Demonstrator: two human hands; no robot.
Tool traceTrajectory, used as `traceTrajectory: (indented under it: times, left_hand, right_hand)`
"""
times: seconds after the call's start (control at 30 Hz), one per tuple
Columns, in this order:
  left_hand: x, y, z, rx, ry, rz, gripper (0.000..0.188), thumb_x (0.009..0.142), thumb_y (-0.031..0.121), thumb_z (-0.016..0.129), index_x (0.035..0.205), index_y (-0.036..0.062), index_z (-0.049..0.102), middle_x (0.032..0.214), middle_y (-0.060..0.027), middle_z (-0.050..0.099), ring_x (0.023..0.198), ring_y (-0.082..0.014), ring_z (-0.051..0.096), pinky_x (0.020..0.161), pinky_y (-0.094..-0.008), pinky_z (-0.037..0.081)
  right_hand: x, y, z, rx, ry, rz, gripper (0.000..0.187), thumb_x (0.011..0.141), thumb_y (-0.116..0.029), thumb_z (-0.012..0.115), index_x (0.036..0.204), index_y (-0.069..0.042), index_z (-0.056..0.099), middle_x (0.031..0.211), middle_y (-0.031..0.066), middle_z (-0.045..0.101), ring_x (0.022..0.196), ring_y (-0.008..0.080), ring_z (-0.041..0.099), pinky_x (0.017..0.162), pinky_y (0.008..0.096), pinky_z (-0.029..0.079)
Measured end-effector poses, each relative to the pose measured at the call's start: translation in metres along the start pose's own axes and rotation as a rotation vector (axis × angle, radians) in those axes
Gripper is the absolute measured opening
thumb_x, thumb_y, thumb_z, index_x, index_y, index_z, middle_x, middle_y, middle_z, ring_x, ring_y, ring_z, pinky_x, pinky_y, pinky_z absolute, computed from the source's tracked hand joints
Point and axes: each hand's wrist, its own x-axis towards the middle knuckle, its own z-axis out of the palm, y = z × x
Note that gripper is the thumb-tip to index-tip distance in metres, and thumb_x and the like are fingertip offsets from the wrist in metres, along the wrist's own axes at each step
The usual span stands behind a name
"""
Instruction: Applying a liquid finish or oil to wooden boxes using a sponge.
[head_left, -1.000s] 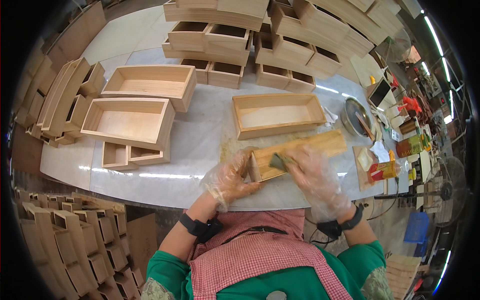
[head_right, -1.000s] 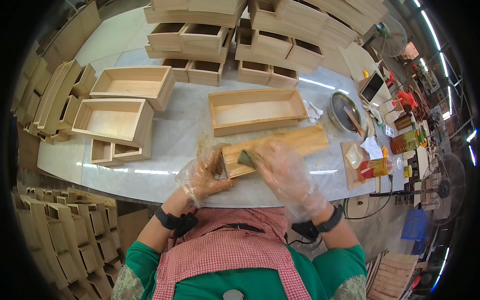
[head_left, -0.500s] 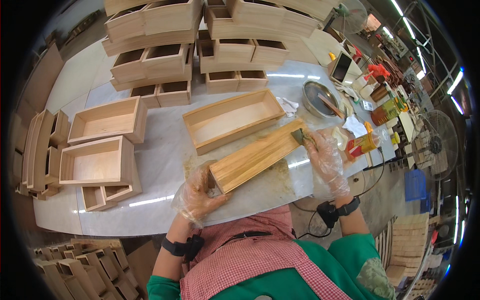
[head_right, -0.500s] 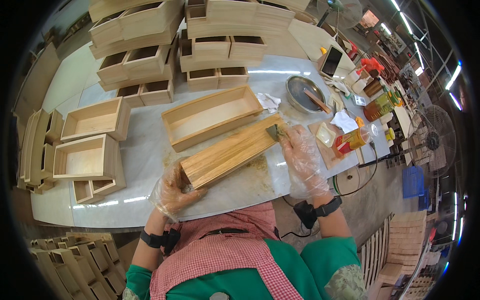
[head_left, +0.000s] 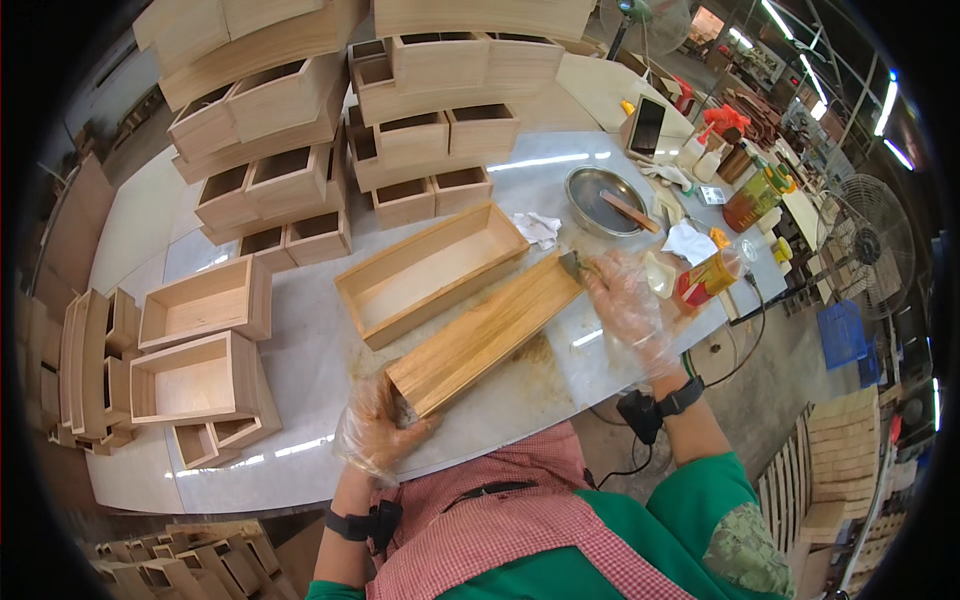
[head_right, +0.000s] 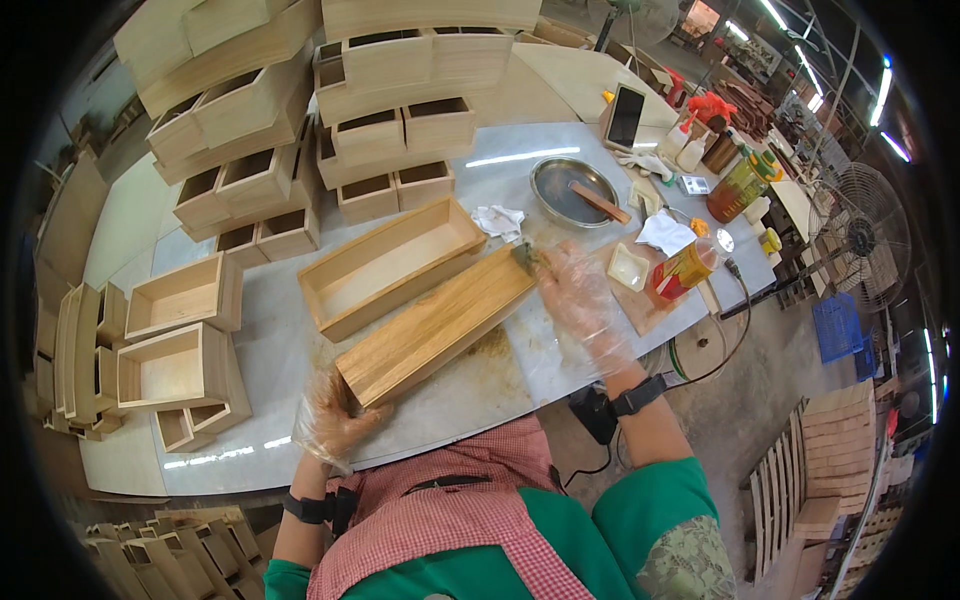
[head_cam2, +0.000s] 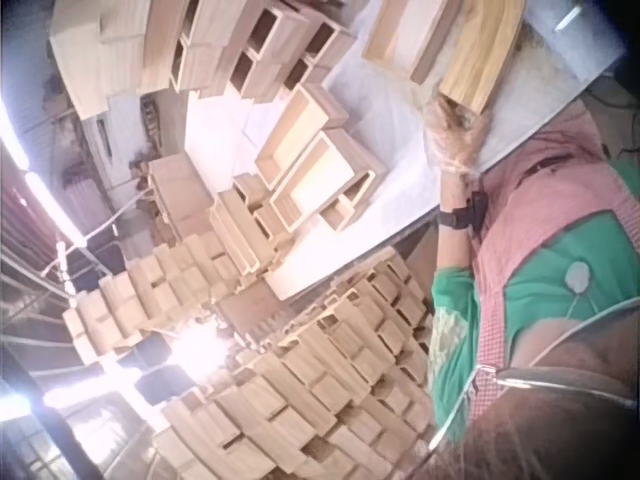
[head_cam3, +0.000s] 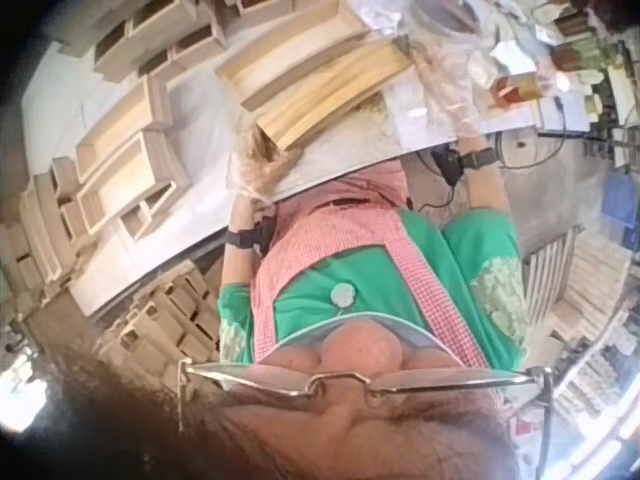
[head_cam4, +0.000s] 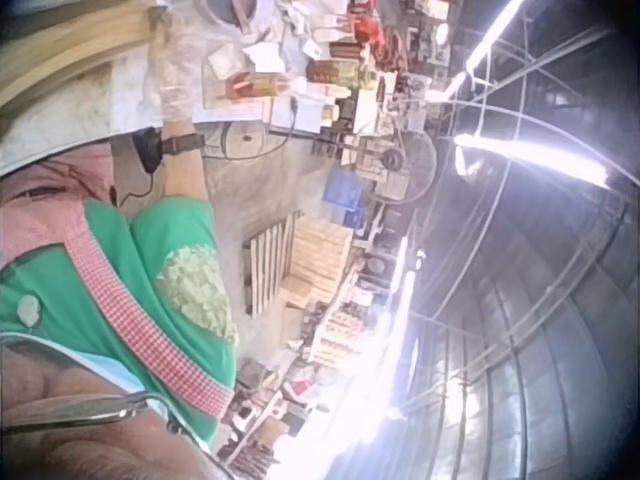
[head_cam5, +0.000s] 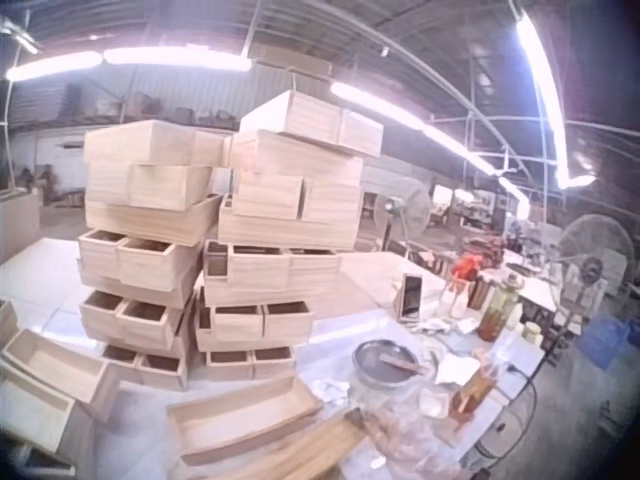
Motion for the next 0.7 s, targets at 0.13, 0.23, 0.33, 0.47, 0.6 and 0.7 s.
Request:
traceTrajectory:
  times: [0.13,0.23,0.33,0.47,0.6,0.7]
  left_hand:
    - [-0.001,-0.002,0.002,-0.013,-0.006,-0.062,0.056,0.07,-0.001,0.081,0.122,-0.0036,0.059,0.114,-0.0096,0.067,0.106,-0.0152,0.062,0.095,-0.03,0.05]
    - [-0.003,-0.006,0.008,-0.044,0.033,-0.085,0.054,0.071,0.0,0.081,0.12,-0.0037,0.059,0.113,-0.0102,0.067,0.106,-0.0159,0.063,0.095,-0.0303,0.051]
    - [-0.004,-0.006,0.008,-0.015,0.043,-0.089,0.053,0.071,0.001,0.081,0.119,-0.0037,0.06,0.113,-0.0106,0.068,0.106,-0.0167,0.063,0.095,-0.0306,0.051]
    - [-0.001,-0.005,0.007,0.049,-0.018,-0.048,0.056,0.07,0.001,0.081,0.121,-0.0036,0.059,0.114,-0.0106,0.068,0.106,-0.0178,0.064,0.094,-0.0313,0.052]
    - [-0.001,-0.017,0.0,0.099,-0.059,-0.016,0.066,0.07,0.006,0.082,0.13,-0.0027,0.055,0.119,-0.0105,0.066,0.11,-0.0189,0.062,0.098,-0.0329,0.049]
    - [-0.012,-0.012,-0.006,-0.073,0.06,0.037,0.075,0.069,0.01,0.083,0.135,-0.0018,0.05,0.127,-0.0114,0.061,0.118,-0.0202,0.057,0.103,-0.0356,0.045]
  right_hand:
    - [-0.004,-0.022,0.025,0.025,0.006,-0.085,0.02,0.088,-0.012,0.063,0.108,-0.007,0.067,0.094,0.0173,0.062,0.084,0.0367,0.063,0.072,0.0455,0.052]
    - [-0.003,-0.052,0.026,0.052,0.035,-0.337,0.019,0.088,-0.014,0.062,0.106,-0.007,0.066,0.092,0.0178,0.062,0.082,0.0387,0.063,0.07,0.0466,0.051]
    - [0.026,0.003,0.041,-0.037,0.101,-0.158,0.019,0.087,-0.018,0.063,0.101,-0.006,0.067,0.091,0.018,0.063,0.081,0.0397,0.063,0.072,0.0475,0.051]
    - [0.032,0.042,0.025,-0.221,-0.115,-0.07,0.021,0.088,-0.022,0.063,0.097,-0.003,0.069,0.09,0.0196,0.065,0.081,0.0384,0.064,0.074,0.0487,0.05]
    - [-0.006,0.038,0.005,0.106,0.009,0.182,0.027,0.089,-0.025,0.064,0.103,-0.002,0.071,0.088,0.0223,0.067,0.086,0.0371,0.064,0.082,0.0455,0.05]
    - [-0.008,0.026,-0.022,0.198,-0.003,0.297,0.031,0.09,-0.026,0.064,0.111,-0.004,0.07,0.095,0.0221,0.067,0.095,0.0358,0.064,0.089,0.0431,0.049]
